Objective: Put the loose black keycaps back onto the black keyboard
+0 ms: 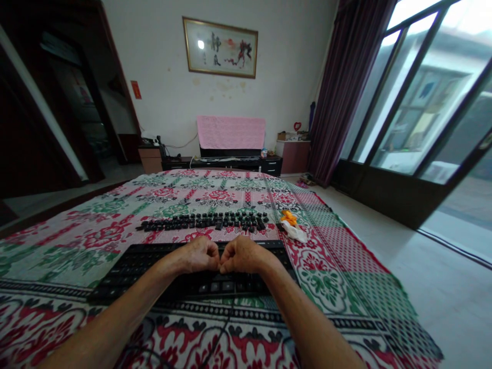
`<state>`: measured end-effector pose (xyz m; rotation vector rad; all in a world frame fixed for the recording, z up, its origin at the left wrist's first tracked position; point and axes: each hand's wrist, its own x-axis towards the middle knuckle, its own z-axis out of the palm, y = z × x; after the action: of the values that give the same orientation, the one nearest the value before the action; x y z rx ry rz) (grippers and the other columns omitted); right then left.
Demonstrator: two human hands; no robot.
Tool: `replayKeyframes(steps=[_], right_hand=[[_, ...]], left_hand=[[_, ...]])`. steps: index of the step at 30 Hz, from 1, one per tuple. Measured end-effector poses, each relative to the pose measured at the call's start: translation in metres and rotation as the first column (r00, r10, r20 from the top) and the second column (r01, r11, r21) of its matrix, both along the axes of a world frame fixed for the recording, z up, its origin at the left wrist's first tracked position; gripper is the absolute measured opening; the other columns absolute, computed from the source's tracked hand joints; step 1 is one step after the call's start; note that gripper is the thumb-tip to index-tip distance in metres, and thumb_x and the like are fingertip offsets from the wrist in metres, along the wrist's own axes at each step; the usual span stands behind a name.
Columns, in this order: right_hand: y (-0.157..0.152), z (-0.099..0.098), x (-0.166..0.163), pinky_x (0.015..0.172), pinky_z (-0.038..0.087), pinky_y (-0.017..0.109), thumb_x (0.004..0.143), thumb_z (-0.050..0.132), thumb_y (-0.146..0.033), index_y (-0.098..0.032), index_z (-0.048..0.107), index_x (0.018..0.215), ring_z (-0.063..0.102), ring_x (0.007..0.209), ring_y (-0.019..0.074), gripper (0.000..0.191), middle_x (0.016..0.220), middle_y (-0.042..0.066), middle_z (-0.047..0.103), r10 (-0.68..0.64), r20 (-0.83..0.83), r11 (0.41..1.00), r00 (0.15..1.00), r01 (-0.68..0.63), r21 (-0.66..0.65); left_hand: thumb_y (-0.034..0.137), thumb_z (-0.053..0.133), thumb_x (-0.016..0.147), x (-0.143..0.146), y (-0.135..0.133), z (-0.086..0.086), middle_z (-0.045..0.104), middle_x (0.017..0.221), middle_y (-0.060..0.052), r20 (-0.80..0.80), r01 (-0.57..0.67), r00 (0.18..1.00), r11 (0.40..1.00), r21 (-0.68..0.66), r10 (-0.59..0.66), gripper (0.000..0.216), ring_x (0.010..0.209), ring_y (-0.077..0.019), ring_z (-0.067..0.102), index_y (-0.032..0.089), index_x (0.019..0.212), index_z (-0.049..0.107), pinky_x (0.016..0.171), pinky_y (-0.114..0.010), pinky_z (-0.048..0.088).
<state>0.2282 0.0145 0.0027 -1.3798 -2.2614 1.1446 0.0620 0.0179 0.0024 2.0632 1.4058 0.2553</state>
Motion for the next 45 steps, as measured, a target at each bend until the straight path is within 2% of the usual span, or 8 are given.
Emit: replayKeyframes(steps=[7,18,26,37,42,45], right_hand=[[0.002,0.001,0.001,0.043,0.032,0.016,0.055,0.061,-0.035,-0.014,0.065,0.073,0.043,0.049,0.0066,0.028,0.058,-0.002,0.056,0.016,-0.014,0.998,1.0,-0.017,-0.064],[-0.004,0.003,0.001,0.044,0.029,0.016,0.058,0.059,-0.033,-0.015,0.066,0.075,0.039,0.048,0.0058,0.026,0.058,-0.003,0.056,0.097,-0.002,0.994,0.995,-0.097,0.054],[-0.005,0.008,0.002,0.042,0.028,0.016,0.059,0.057,-0.033,-0.016,0.067,0.076,0.039,0.047,0.0057,0.026,0.056,-0.003,0.055,0.085,0.083,0.994,0.993,-0.09,0.068],[-0.01,0.009,-0.004,0.043,0.03,0.016,0.06,0.054,-0.03,-0.016,0.066,0.074,0.043,0.048,0.0064,0.024,0.058,-0.003,0.057,0.118,0.136,0.979,0.984,-0.138,0.149],[-0.01,0.013,-0.002,0.043,0.029,0.016,0.061,0.053,-0.029,-0.014,0.066,0.074,0.042,0.049,0.0064,0.024,0.059,-0.002,0.056,0.101,0.126,0.986,0.987,-0.116,0.123],[-0.008,0.016,0.002,0.042,0.029,0.016,0.061,0.053,-0.03,-0.014,0.065,0.075,0.041,0.049,0.0066,0.024,0.059,-0.002,0.055,0.088,0.088,0.993,0.992,-0.095,0.076]], left_hand=[[0.028,0.052,0.051,-0.005,0.007,-0.005,0.043,0.047,0.004,0.054,0.052,0.997,0.997,-0.064,-0.049,0.022,0.043,-0.0053,0.032,0.012,0.061,0.062,0.039,-0.016,0.023],[0.025,0.052,0.05,-0.006,0.005,0.0,0.043,0.046,0.003,0.106,0.04,0.994,0.991,-0.131,-0.026,0.018,0.042,-0.0055,0.032,0.012,0.059,0.06,0.038,-0.017,0.022],[0.025,0.052,0.051,-0.004,0.006,-0.002,0.044,0.046,0.004,0.135,0.037,0.991,0.991,-0.131,-0.019,0.018,0.042,-0.0048,0.032,0.012,0.059,0.06,0.04,-0.016,0.024],[0.025,0.052,0.051,-0.005,0.005,0.001,0.038,0.043,0.005,0.109,0.033,0.994,0.991,-0.128,-0.019,0.015,0.04,-0.0042,0.028,0.012,0.055,0.058,0.037,-0.017,0.02],[0.028,0.052,0.054,-0.008,0.006,0.002,0.043,0.045,0.003,0.191,0.067,0.981,0.98,-0.188,-0.031,0.017,0.04,-0.006,0.035,0.012,0.056,0.057,0.037,-0.017,0.024],[0.029,0.051,0.056,-0.008,0.005,0.007,0.046,0.046,0.002,0.214,0.029,0.977,0.978,-0.207,0.017,0.019,0.04,-0.0069,0.039,0.012,0.06,0.058,0.037,-0.017,0.027]])
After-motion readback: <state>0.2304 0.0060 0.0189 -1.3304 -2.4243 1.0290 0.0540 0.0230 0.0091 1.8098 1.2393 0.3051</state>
